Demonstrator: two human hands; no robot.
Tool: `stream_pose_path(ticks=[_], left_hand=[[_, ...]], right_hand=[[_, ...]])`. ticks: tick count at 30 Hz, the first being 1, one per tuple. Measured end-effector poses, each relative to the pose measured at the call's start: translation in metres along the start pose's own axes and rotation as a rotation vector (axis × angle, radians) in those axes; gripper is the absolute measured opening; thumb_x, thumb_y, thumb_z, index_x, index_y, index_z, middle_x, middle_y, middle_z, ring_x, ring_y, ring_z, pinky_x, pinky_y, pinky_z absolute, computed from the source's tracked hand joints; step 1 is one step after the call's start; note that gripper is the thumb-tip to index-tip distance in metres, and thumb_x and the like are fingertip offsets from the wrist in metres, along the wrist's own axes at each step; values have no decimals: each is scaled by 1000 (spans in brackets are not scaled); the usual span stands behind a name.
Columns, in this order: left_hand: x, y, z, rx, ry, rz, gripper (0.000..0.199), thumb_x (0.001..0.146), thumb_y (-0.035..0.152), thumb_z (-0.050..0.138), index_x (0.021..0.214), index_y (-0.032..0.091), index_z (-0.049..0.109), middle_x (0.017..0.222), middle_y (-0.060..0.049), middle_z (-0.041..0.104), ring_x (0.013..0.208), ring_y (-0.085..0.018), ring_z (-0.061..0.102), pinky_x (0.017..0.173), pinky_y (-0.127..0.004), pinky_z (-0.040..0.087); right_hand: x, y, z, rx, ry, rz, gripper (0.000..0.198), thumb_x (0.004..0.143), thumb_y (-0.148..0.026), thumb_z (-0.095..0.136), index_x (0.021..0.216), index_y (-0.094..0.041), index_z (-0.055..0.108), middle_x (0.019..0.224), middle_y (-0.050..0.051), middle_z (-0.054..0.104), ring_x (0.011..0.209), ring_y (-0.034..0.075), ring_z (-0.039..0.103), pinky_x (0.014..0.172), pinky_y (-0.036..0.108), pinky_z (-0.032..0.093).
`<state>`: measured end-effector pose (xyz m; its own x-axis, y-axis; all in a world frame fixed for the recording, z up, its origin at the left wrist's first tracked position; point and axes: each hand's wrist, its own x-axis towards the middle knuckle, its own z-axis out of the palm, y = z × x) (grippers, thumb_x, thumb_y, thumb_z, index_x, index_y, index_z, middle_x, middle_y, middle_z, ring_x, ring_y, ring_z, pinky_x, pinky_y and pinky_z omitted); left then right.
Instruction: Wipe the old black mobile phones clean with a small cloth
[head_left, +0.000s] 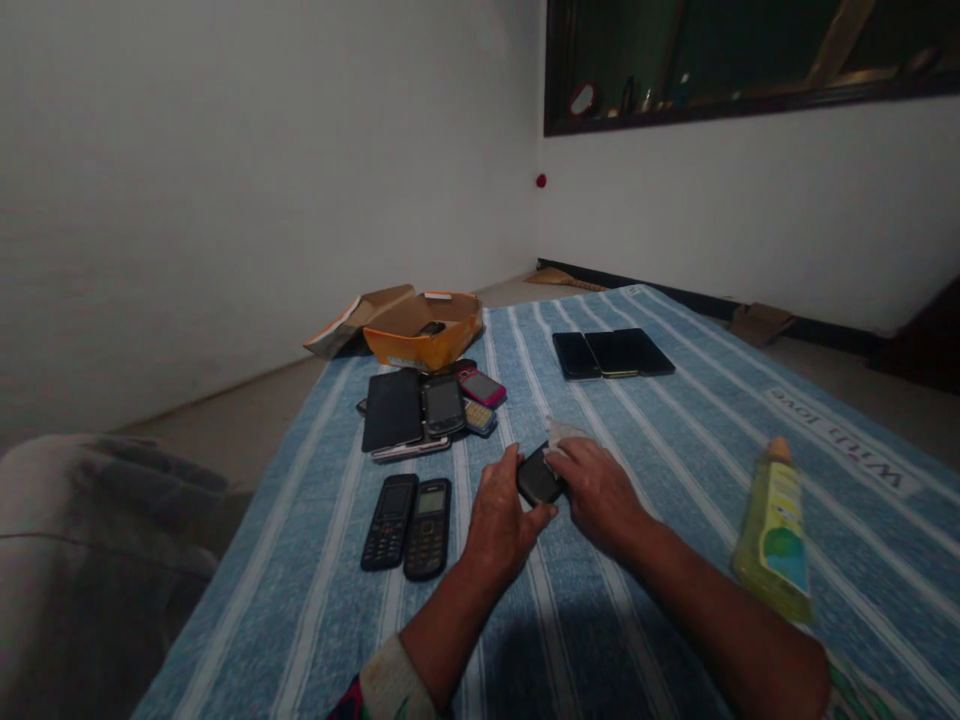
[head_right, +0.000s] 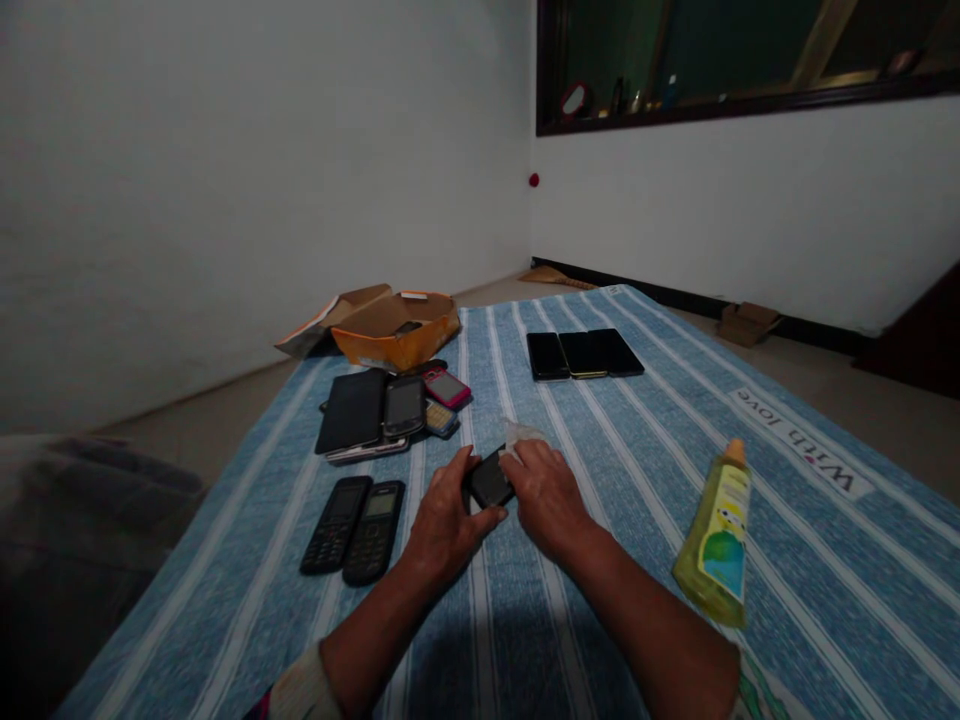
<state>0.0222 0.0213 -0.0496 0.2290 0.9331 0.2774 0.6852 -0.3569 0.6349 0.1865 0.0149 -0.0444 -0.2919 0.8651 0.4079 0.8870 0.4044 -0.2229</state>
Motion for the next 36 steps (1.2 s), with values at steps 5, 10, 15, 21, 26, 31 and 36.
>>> stream_pose_path(ticks=[5, 10, 15, 21, 26, 31, 36], left_hand=[[1, 2, -1, 66, -14, 25, 79, 64, 19, 80, 133, 17, 42, 113, -10, 64, 105, -28, 58, 90, -48, 51], [1, 3, -3, 94, -8, 60, 75, 64, 19, 82, 130, 13, 46, 112, -11, 65, 103, -28, 57, 89, -45, 51], [-1, 4, -6, 166, -42, 215, 58, 71, 19, 78, 124, 17, 54, 118, -10, 62, 104, -27, 54, 93, -45, 48], [-3, 11, -9, 345, -105, 251, 41, 79, 22, 71, 119, 19, 60, 121, -12, 57, 101, -27, 53, 90, -45, 49], [-3, 15, -10, 442, -124, 270, 38, 83, 23, 67, 120, 19, 59, 121, -13, 56, 100, -27, 53, 87, -45, 50], [-5, 14, -8, 469, -102, 301, 38, 85, 23, 65, 122, 20, 56, 123, -13, 54, 103, -27, 51, 89, -46, 49], [-6, 13, -6, 474, -96, 321, 38, 85, 22, 64, 122, 19, 56, 124, -14, 53, 105, -29, 51, 90, -48, 49]], right_hand=[[-4, 11, -1, -1, 11, 74, 38, 81, -4, 50, 113, -18, 65, 114, 12, 59, 105, 25, 49, 88, 34, 42], [-8, 12, -4, -54, 31, 134, 37, 82, -5, 50, 111, -18, 67, 104, 10, 62, 99, 24, 51, 84, 31, 44], [-14, 10, -7, -99, 27, 175, 34, 84, -7, 51, 112, -19, 67, 101, 10, 63, 96, 23, 52, 83, 31, 43], [-14, 10, -13, -178, -40, 295, 36, 86, -10, 51, 118, -20, 63, 104, 10, 62, 97, 23, 53, 83, 31, 41], [-12, 10, -15, -217, -85, 333, 35, 88, -14, 50, 120, -22, 61, 106, 10, 62, 98, 24, 53, 81, 31, 40], [-13, 12, -15, -221, -91, 306, 31, 89, -16, 50, 118, -21, 62, 101, 9, 63, 95, 24, 54, 80, 32, 40], [-14, 13, -15, -220, -71, 261, 34, 87, -14, 53, 120, -20, 61, 103, 10, 63, 97, 25, 54, 79, 32, 42]])
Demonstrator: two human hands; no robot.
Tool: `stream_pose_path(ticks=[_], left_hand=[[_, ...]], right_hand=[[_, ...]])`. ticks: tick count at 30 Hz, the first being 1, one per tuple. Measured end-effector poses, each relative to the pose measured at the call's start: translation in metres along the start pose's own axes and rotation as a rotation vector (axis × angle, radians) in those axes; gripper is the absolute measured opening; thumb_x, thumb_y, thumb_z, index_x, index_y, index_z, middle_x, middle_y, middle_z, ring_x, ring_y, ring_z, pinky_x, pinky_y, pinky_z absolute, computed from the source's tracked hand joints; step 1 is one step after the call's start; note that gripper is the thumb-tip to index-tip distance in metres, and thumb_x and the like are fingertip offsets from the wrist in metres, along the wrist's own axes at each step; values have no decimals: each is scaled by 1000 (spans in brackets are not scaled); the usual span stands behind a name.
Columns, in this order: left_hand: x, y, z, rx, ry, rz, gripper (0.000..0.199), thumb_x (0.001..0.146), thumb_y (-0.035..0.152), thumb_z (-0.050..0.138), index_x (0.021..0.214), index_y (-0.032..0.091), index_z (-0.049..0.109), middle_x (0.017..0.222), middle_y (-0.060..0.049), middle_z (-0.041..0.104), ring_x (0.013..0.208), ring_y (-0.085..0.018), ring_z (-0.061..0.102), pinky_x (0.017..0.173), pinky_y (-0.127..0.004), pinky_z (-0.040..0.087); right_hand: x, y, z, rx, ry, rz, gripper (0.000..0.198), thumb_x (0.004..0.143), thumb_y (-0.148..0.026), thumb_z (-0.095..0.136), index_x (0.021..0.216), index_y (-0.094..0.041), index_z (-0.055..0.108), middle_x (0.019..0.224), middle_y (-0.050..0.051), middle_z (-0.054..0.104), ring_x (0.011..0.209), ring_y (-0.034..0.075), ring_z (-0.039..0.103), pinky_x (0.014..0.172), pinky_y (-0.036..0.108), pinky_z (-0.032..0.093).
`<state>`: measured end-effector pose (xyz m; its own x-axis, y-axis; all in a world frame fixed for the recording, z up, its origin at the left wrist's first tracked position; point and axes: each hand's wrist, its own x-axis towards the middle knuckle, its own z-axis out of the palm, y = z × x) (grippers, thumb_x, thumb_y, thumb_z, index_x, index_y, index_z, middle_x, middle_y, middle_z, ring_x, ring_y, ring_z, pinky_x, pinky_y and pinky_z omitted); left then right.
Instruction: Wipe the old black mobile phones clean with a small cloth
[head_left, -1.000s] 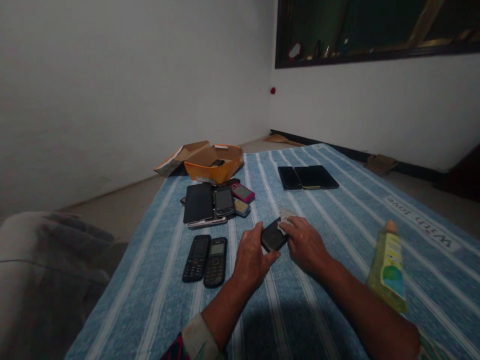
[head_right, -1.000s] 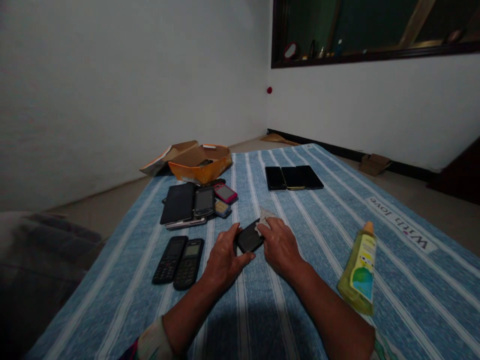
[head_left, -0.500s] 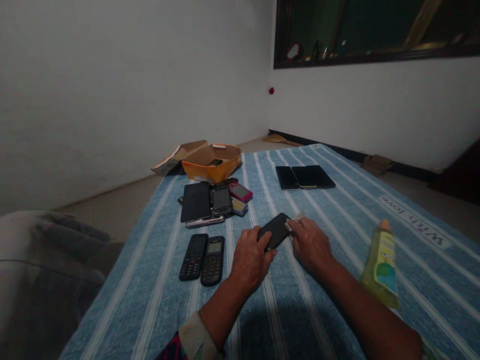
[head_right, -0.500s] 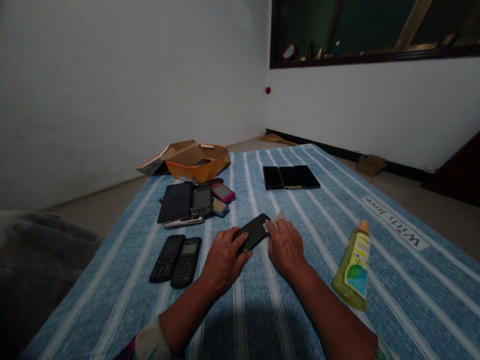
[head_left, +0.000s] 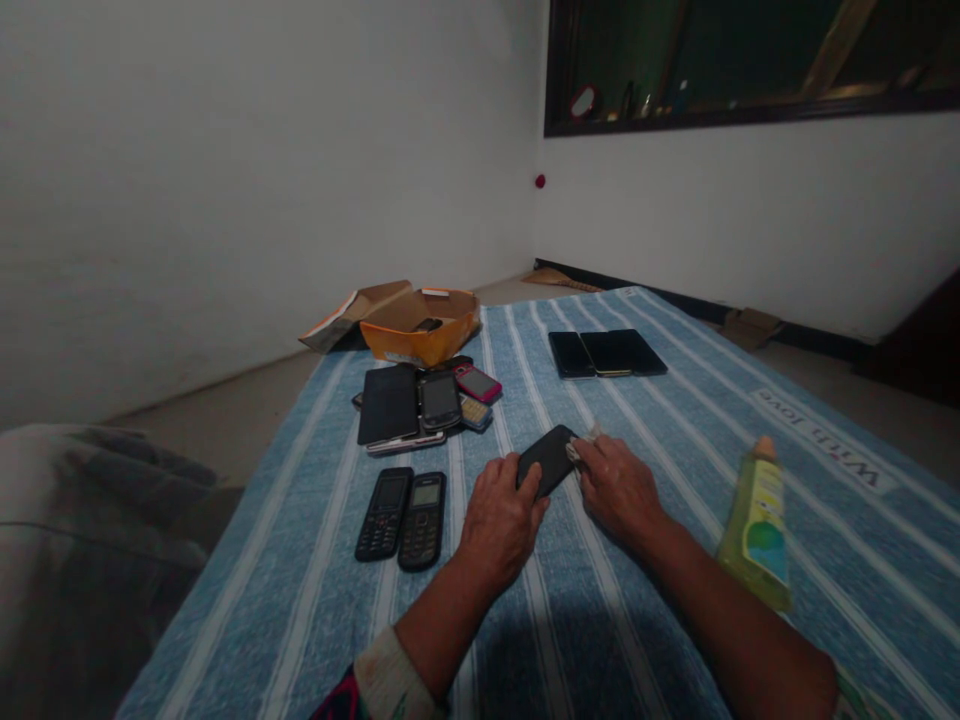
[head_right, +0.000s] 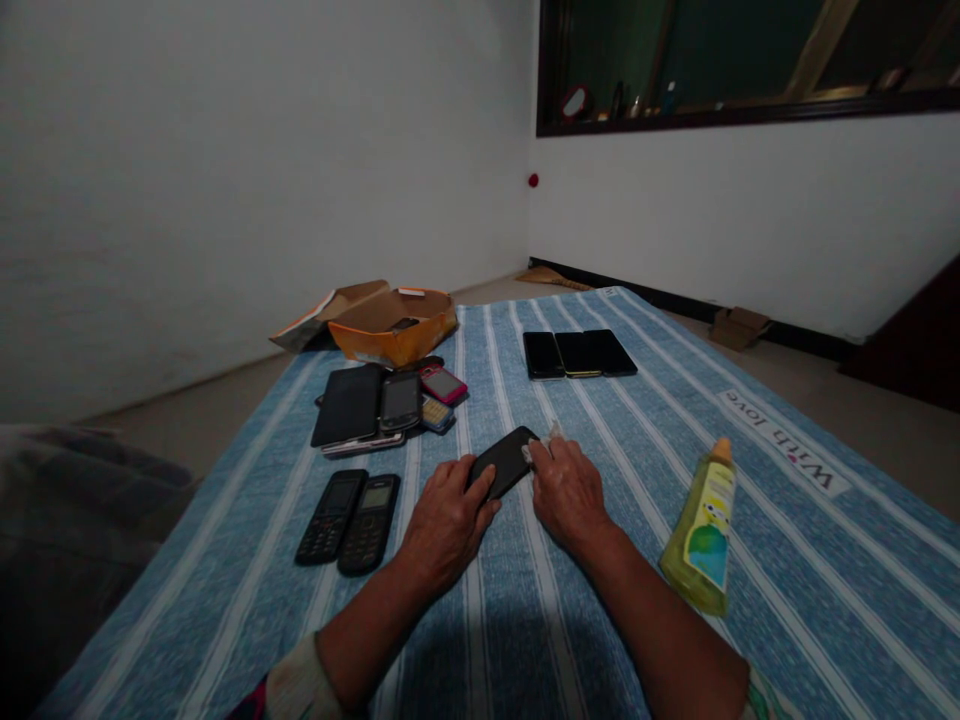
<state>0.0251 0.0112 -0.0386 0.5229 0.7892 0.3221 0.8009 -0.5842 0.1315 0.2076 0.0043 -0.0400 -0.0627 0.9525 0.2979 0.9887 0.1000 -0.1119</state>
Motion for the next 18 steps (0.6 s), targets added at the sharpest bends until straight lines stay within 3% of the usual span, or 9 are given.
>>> stream_pose_path(ticks=[18], left_hand=[[0, 3, -1, 58, 0, 18, 39, 86, 21, 61, 125, 25, 57, 122, -13, 50, 103, -28, 50, 87, -46, 50]], right_hand=[[1, 0, 2, 12, 27, -34, 28, 89, -14, 52, 114, -18, 63, 97, 9, 63, 94, 24, 54, 77, 30, 42]])
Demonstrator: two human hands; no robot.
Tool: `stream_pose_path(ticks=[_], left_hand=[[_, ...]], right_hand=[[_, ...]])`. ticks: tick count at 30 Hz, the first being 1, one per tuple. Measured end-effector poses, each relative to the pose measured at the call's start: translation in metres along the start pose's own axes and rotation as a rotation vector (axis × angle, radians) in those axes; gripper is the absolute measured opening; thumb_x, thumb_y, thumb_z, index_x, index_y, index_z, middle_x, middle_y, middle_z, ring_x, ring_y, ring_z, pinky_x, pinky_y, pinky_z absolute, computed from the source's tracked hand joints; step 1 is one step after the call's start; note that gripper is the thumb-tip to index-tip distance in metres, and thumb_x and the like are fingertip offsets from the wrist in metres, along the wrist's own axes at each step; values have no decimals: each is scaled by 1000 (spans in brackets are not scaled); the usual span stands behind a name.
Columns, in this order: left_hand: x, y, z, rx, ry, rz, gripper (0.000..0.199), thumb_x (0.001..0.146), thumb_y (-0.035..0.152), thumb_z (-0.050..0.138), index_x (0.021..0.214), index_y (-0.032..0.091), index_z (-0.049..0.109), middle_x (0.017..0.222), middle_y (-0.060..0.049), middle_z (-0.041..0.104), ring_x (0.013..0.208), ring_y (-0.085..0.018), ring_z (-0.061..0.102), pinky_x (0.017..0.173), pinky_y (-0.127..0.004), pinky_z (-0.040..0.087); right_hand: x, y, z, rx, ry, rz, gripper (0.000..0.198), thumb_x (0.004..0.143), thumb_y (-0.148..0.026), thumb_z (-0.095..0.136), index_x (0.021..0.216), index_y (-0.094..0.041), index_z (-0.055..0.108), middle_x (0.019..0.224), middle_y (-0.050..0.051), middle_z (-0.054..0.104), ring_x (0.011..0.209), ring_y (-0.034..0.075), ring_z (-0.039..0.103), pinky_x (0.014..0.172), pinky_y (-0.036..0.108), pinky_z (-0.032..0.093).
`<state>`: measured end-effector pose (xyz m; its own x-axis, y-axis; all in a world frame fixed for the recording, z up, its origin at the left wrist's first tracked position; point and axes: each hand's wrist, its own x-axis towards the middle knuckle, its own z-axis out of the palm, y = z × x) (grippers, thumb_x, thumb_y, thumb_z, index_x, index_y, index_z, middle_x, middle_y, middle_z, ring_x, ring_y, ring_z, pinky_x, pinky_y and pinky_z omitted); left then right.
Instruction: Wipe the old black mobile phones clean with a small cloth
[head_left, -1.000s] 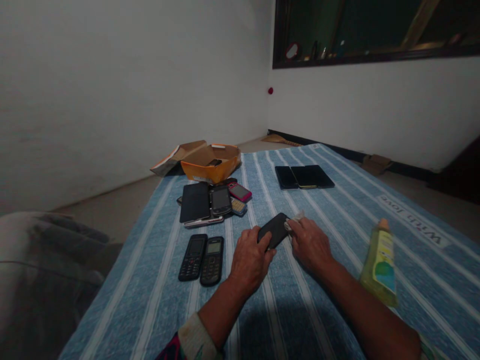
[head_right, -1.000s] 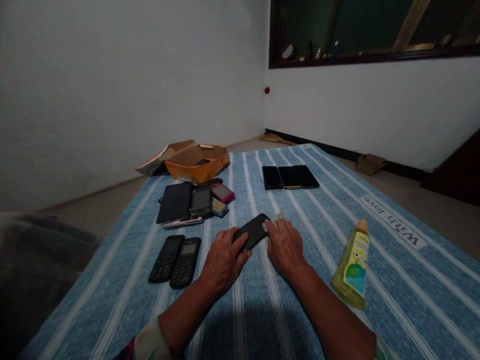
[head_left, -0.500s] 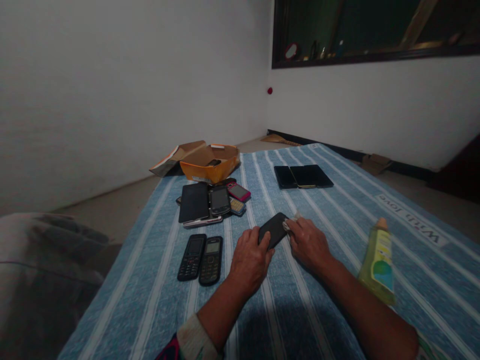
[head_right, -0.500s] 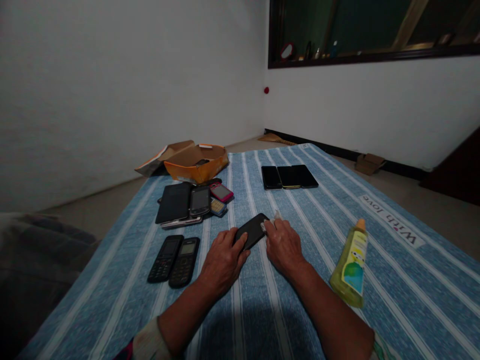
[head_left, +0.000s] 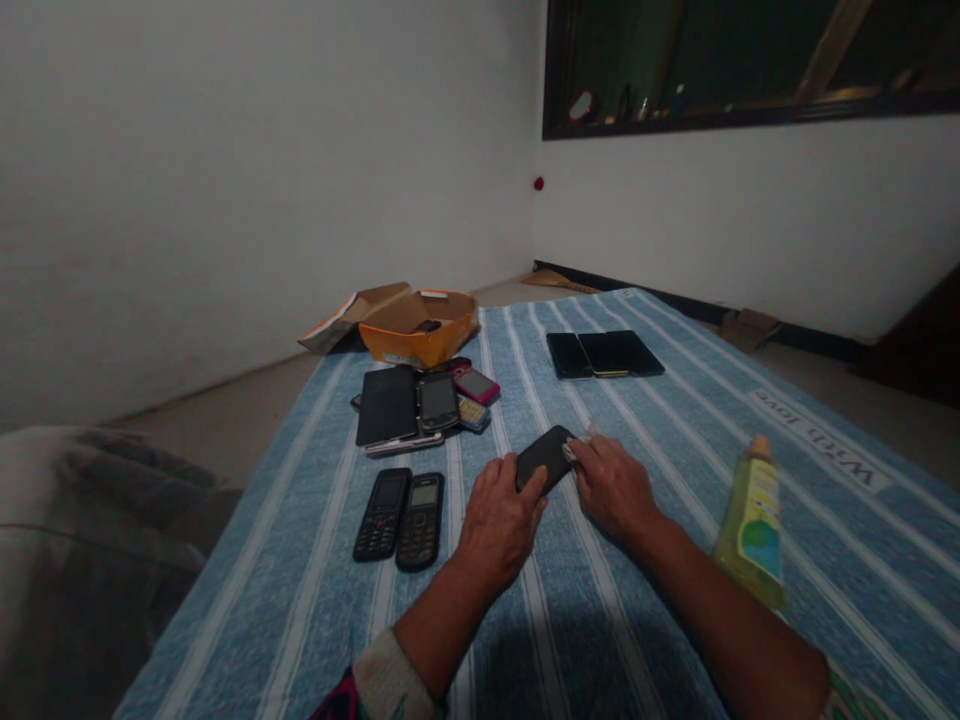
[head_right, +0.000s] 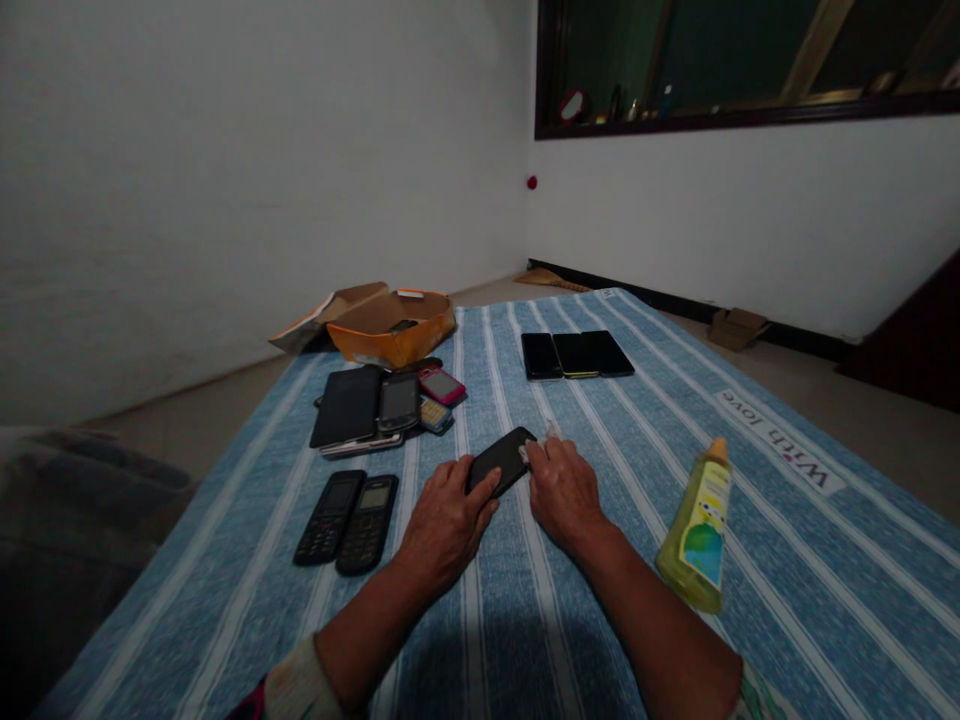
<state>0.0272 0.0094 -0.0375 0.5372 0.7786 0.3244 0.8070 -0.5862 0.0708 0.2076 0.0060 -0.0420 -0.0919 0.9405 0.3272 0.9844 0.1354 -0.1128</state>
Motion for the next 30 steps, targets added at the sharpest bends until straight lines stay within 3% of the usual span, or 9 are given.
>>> stream_pose_path(ticks=[9, 17, 30], left_hand=[[-2, -1, 4, -62, 48, -8, 40, 85, 19, 62, 124, 24, 55, 123, -12, 51, 105, -28, 50, 88, -47, 50], [-2, -5, 6, -180, 36, -57, 43, 84, 20, 64, 124, 10, 51, 124, -17, 56, 106, -30, 50, 93, -48, 48], [-1, -6, 7, -194, 57, -56, 38, 83, 22, 63, 119, 15, 54, 121, -14, 58, 105, -29, 53, 92, -48, 48]], right_hand=[[0, 1, 2, 34, 26, -3, 27, 89, -15, 50, 113, -18, 64, 96, 9, 63, 93, 24, 54, 78, 31, 42], [-3, -7, -2, 38, 9, -35, 32, 87, -12, 52, 116, -17, 64, 100, 10, 64, 95, 24, 54, 78, 30, 42], [-11, -25, -3, 70, 5, -146, 33, 84, -10, 53, 114, -16, 64, 95, 9, 64, 88, 23, 54, 75, 31, 41]])
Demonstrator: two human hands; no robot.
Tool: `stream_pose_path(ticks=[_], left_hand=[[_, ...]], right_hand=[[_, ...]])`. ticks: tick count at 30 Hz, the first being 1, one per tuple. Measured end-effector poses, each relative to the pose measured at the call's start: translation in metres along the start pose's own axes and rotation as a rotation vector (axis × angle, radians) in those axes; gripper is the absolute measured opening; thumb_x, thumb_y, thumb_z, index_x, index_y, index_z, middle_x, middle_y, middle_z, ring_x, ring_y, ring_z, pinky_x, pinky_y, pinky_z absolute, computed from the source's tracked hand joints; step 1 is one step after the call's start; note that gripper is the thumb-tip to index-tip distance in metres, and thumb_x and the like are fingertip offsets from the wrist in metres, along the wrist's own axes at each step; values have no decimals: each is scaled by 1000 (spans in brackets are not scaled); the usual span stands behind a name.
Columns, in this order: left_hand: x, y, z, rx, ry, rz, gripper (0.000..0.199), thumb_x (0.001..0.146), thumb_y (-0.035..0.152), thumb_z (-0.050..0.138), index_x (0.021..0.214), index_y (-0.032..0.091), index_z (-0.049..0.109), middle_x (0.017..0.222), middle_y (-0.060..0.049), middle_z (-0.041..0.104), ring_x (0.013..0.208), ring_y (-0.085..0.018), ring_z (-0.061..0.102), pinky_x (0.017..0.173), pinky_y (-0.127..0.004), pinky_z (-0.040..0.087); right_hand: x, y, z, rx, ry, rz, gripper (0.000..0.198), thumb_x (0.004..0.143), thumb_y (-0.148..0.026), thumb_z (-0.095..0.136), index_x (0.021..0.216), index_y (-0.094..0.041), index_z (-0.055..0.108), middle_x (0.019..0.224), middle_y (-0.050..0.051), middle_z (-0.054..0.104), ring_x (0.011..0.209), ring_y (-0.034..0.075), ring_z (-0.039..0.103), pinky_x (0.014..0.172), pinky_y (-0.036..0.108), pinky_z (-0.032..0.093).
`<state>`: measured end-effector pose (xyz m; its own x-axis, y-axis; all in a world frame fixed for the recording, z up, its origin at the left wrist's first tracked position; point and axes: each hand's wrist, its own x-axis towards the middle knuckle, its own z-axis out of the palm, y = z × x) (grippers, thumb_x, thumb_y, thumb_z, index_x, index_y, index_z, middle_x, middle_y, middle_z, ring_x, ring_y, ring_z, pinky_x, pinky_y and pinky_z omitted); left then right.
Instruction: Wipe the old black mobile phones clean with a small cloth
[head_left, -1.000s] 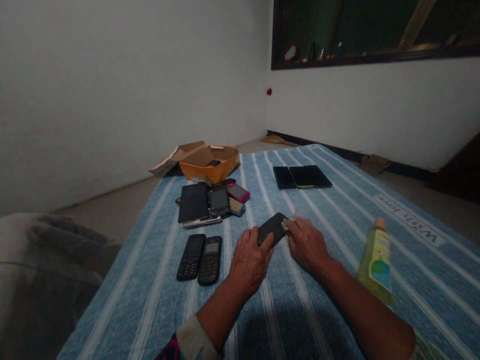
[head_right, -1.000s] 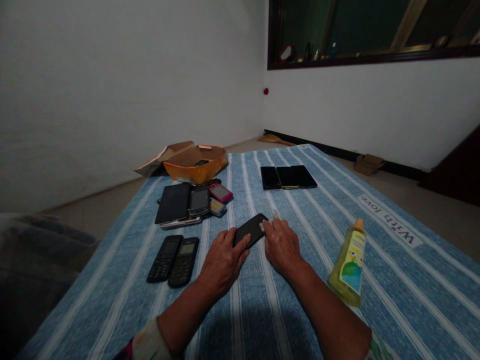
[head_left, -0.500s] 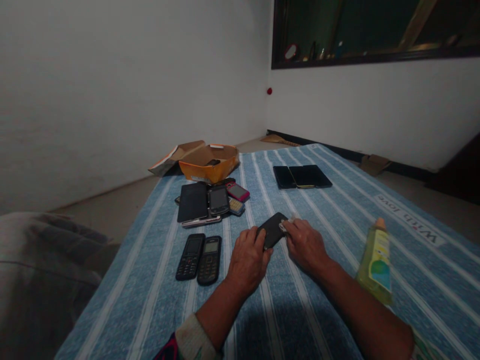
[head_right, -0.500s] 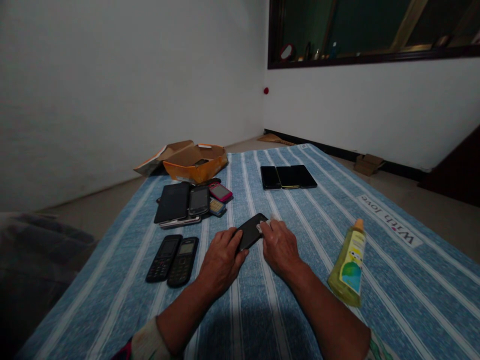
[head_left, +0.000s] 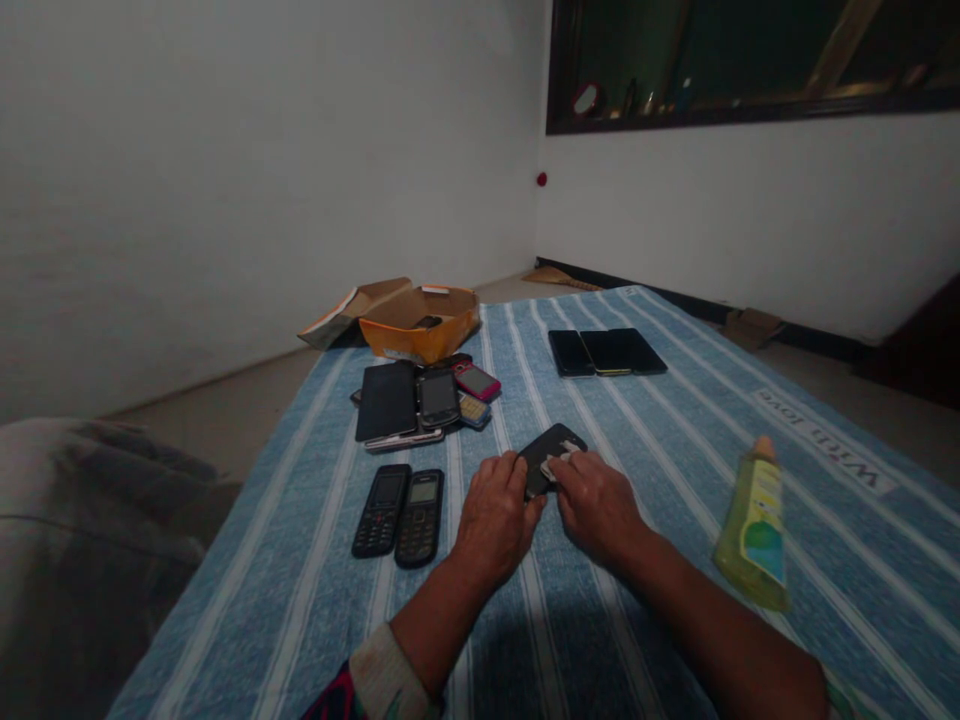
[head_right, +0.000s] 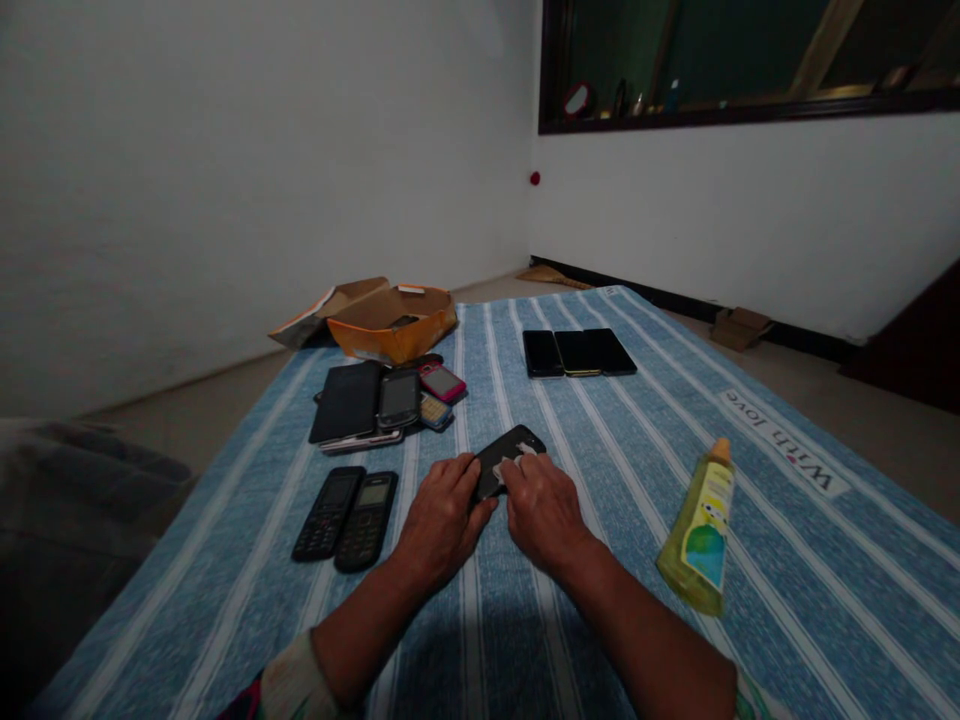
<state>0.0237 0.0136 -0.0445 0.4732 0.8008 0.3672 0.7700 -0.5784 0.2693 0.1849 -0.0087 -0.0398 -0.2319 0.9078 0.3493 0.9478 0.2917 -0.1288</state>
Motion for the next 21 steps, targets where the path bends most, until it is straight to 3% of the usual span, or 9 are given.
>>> stream_pose_path(ticks=[6, 13, 21], left_hand=[[-1, -2, 0, -56, 8, -1, 38, 85, 21, 58, 121, 14, 51, 119, -14, 58, 104, -29, 52, 93, -47, 47], [-4, -6, 2, -159, 46, -27, 57, 81, 22, 62, 133, 14, 39, 121, -13, 58, 105, -29, 51, 92, -47, 46], [-4, -8, 4, -188, 41, -46, 49, 82, 25, 61, 127, 12, 44, 113, -13, 60, 102, -29, 51, 92, -46, 45]], right_hand=[[-3, -10, -1, 15, -23, -67, 26, 85, -10, 53, 105, -19, 67, 91, 8, 64, 85, 22, 54, 72, 31, 40], [4, 11, -3, -87, -15, 90, 26, 89, -13, 53, 110, -19, 66, 93, 9, 64, 88, 23, 55, 72, 30, 39], [-4, -11, 3, -64, 78, -122, 21, 86, -11, 59, 102, -20, 69, 87, 7, 63, 81, 22, 52, 68, 30, 36]])
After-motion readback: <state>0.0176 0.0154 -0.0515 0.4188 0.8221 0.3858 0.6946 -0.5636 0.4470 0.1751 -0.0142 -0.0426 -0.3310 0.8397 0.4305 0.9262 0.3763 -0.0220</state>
